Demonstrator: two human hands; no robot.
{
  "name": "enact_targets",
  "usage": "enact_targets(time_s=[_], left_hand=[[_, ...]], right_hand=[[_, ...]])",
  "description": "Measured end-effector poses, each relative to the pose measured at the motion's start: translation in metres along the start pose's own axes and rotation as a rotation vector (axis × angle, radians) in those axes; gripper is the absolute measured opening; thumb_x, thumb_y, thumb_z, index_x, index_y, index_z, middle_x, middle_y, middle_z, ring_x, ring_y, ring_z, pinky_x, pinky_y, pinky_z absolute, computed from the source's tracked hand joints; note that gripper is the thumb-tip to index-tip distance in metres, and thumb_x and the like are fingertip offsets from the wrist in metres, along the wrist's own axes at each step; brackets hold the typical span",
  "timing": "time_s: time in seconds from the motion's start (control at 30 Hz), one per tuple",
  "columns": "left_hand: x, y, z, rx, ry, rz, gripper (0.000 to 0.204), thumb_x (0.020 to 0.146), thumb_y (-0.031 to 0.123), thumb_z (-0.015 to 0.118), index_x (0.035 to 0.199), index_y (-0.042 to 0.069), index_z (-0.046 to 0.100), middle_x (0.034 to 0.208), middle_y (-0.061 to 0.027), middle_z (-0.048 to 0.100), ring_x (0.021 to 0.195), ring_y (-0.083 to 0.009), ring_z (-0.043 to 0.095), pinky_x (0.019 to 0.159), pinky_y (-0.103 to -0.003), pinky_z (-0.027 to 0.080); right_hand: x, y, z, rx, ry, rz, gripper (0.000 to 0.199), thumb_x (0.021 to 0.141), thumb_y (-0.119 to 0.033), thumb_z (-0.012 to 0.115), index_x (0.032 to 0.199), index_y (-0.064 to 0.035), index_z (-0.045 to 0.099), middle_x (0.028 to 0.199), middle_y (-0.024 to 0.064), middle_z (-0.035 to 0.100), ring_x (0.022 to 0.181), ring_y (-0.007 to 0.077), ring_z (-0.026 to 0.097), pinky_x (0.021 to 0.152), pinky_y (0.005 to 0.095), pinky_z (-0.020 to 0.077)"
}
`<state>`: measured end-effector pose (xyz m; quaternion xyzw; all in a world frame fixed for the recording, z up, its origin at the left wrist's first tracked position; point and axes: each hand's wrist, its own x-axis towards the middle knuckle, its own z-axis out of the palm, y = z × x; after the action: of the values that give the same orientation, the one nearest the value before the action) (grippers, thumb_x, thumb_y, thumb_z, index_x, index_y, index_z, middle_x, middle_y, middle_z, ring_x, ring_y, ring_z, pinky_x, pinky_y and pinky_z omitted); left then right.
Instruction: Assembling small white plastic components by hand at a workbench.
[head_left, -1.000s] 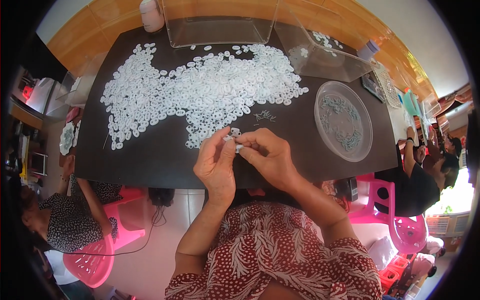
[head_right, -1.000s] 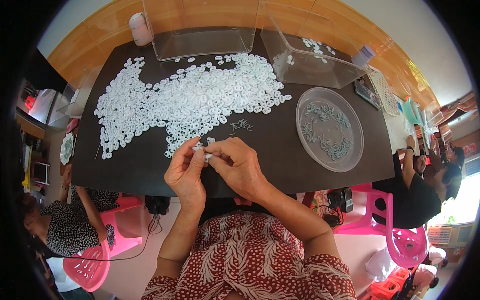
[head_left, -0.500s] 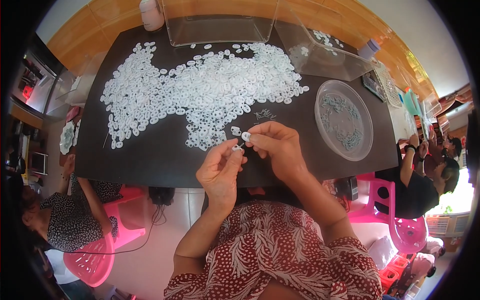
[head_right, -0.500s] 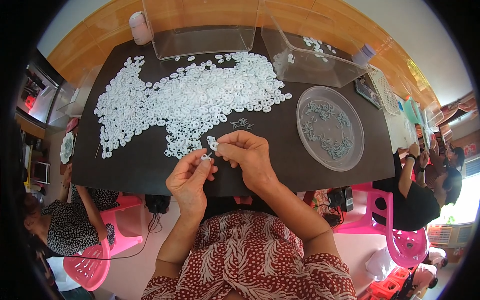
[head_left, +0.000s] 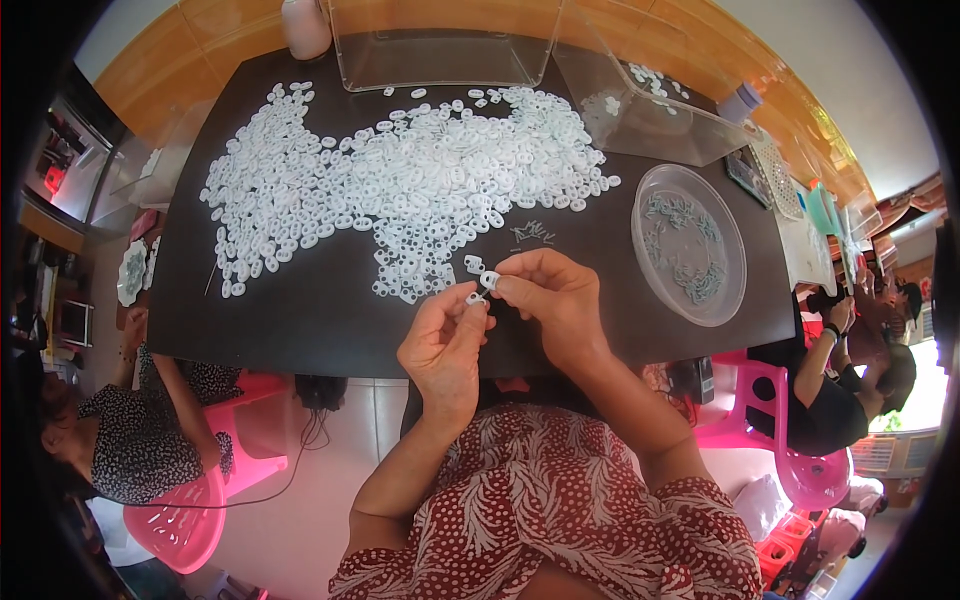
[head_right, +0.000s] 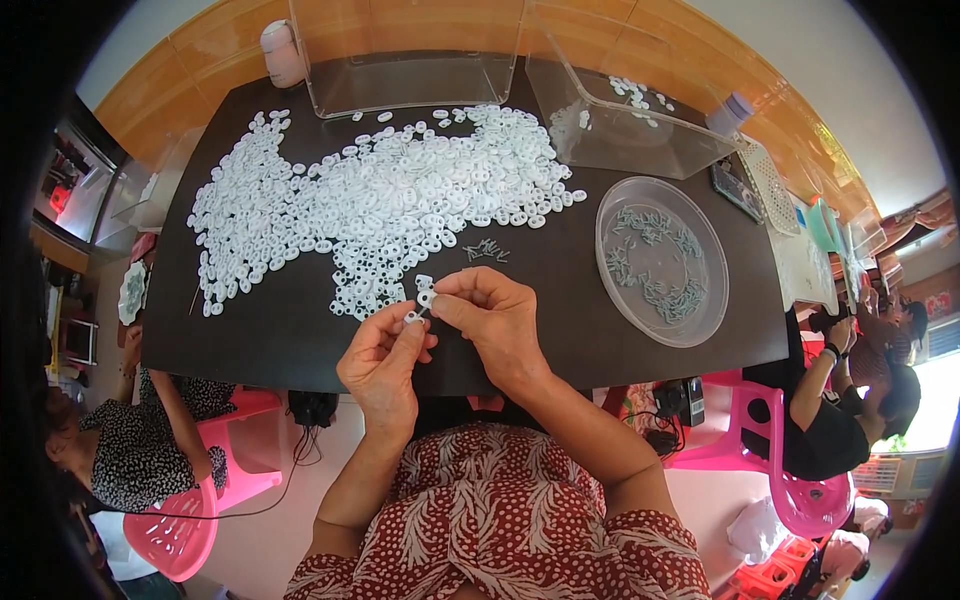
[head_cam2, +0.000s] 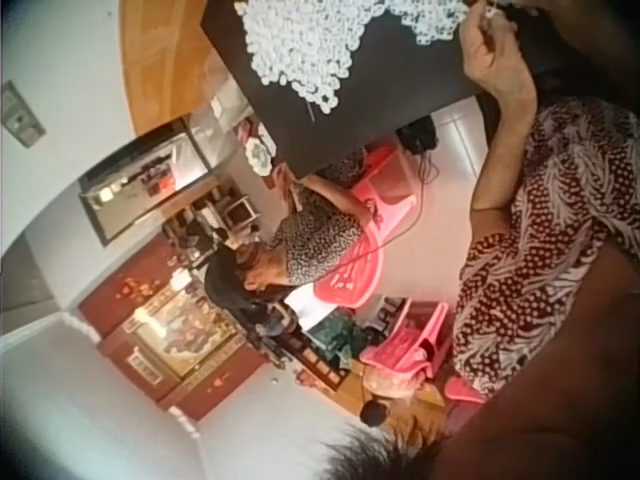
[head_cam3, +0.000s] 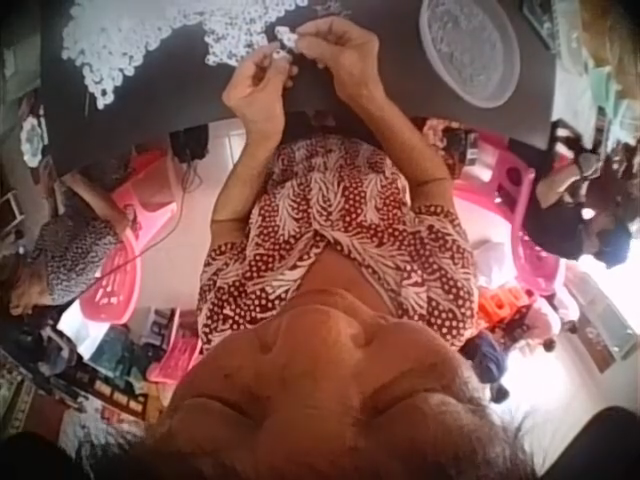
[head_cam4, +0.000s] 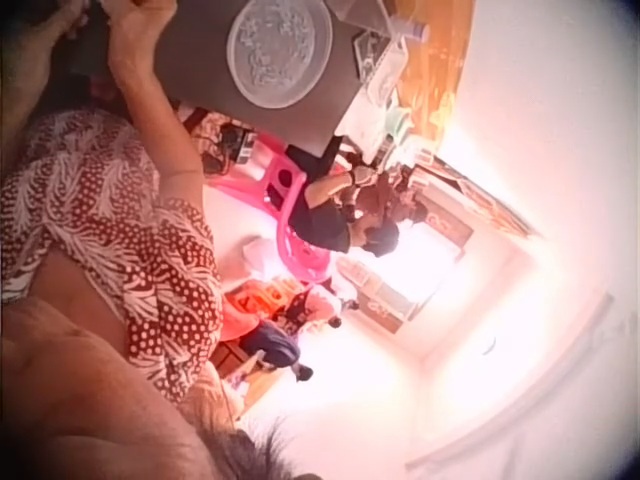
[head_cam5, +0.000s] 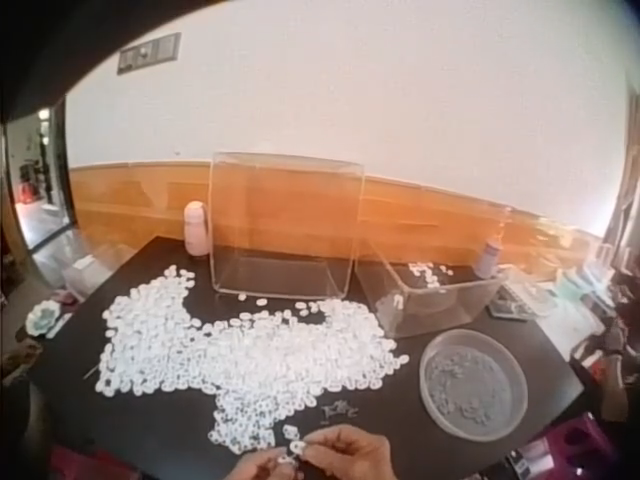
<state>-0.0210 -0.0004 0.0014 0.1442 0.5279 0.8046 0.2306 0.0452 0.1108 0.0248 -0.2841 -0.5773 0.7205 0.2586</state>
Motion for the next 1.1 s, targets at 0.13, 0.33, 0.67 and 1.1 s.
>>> enact_targets(time_s=[0.13, 0.33, 0.67, 1.1], left_hand=[[0.0, -0.001, 0.001, 0.012, 0.011, -0.008, 0.018, 0.086, -0.004, 0.062, 0.105, -0.005, 0.062, 0.081, -0.0064, 0.063, 0.066, -0.0108, 0.061, 0.055, -0.02, 0.048], [-0.001, -0.001, 0.001, 0.003, 0.008, -0.028, 0.019, 0.087, -0.004, 0.062, 0.106, -0.002, 0.063, 0.082, -0.0002, 0.06, 0.067, -0.0051, 0.058, 0.057, -0.016, 0.045], [-0.002, -0.006, 0.0, 0.009, 0.013, -0.005, 0.018, 0.088, -0.004, 0.061, 0.105, -0.002, 0.063, 0.082, 0.0002, 0.059, 0.067, -0.0044, 0.057, 0.057, -0.016, 0.044], [-0.005, -0.008, 0.0, -0.068, -0.01, 0.027, 0.022, 0.089, -0.003, 0.06, 0.111, -0.003, 0.061, 0.083, 0.0007, 0.058, 0.069, -0.0038, 0.053, 0.058, -0.017, 0.043]], right_hand=[[-0.005, -0.004, 0.006, 0.018, 0.03, -0.028, 0.01, 0.083, -0.001, 0.066, 0.093, 0.0021, 0.065, 0.079, 0.0015, 0.065, 0.07, 0.0048, 0.058, 0.062, 0.0187, 0.0468], [-0.008, 0.006, 0.008, -0.007, 0.06, -0.118, 0.009, 0.085, 0.001, 0.064, 0.094, 0.0033, 0.064, 0.083, 0.0019, 0.065, 0.074, 0.0051, 0.059, 0.067, 0.0193, 0.0487], [-0.012, 0.011, 0.011, -0.029, 0.076, -0.193, 0.009, 0.085, 0.002, 0.064, 0.095, 0.0027, 0.063, 0.084, 0.0015, 0.065, 0.076, 0.0044, 0.058, 0.069, 0.0197, 0.0494], [-0.018, 0.02, 0.015, -0.108, 0.062, -0.244, 0.009, 0.085, 0.005, 0.062, 0.093, 0.0026, 0.061, 0.083, 0.0023, 0.063, 0.072, 0.0067, 0.059, 0.063, 0.0218, 0.0507]])
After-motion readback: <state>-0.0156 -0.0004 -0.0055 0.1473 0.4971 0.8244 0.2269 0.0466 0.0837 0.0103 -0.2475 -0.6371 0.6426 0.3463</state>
